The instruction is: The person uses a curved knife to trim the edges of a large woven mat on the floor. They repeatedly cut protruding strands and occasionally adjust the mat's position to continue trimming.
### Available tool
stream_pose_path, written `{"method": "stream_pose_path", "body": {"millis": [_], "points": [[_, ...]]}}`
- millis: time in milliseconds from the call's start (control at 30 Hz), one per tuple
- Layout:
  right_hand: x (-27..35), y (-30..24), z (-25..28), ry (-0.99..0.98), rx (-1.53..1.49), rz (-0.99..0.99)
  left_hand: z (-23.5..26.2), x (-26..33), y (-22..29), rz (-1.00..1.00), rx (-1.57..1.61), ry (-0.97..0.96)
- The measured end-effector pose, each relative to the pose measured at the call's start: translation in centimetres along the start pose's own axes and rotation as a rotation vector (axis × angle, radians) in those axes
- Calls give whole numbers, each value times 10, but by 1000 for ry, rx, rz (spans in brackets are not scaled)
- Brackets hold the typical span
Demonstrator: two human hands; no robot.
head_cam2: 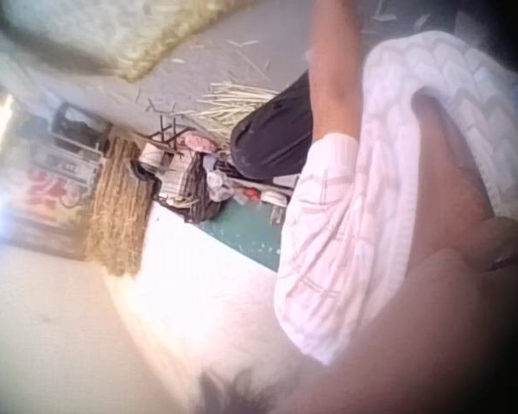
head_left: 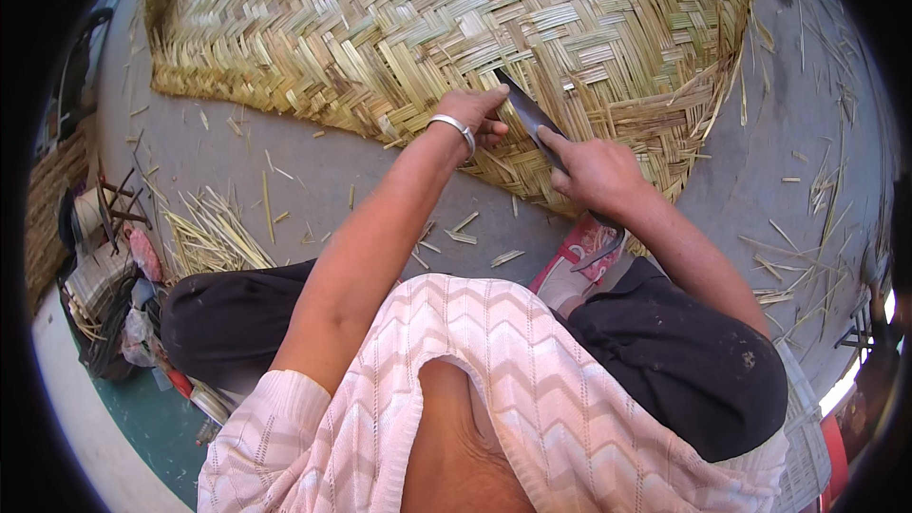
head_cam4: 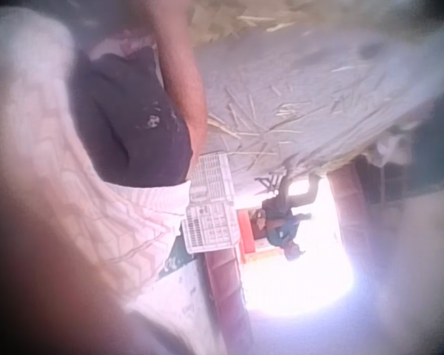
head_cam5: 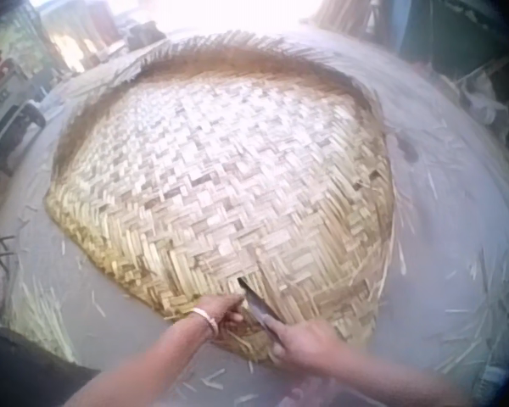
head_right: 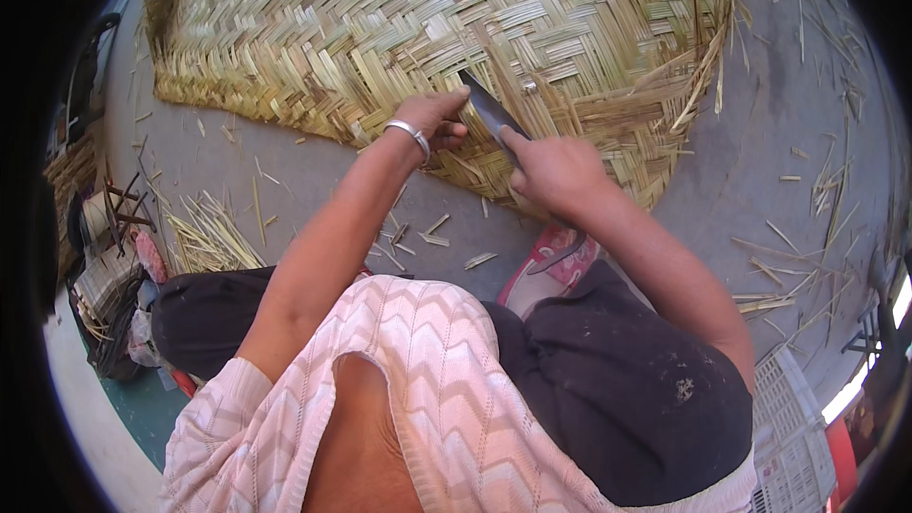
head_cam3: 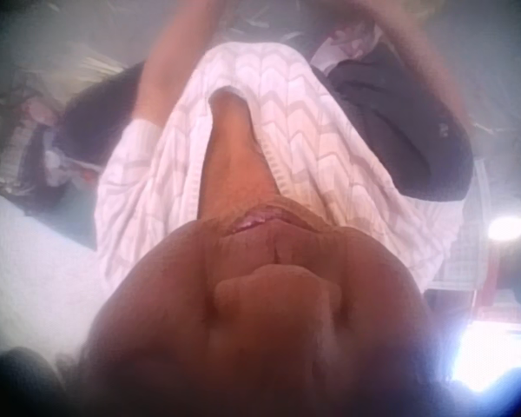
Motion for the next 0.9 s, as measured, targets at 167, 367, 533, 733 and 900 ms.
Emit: {"method": "stream_pose_path", "body": {"millis": [167,367,533,733,900], "points": [[0,-1,-1,-8,61,13,13,5,8,-339,-998,83],[45,11,39,-139,214,-44,3,2,0,-461,-1220,266],[77,24,77,-56,266,-60,5,-4,-9,-518,-1193,273],[65,34,89,-90,-794,27,7,-6,-11,-591,-428,280],[67,37,75,-255,-1383,12,-17,3,-5,-472,-126,96]]}}
Point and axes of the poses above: each hand's wrist, its own x-axis away from the middle knuckle, its own z-axis out of the back of the hand, y = z × x, the point moved 1 cm from there along -x, towards the middle knuckle, and after that the axes turned 1 degree about -z, right-handed, at the moved point
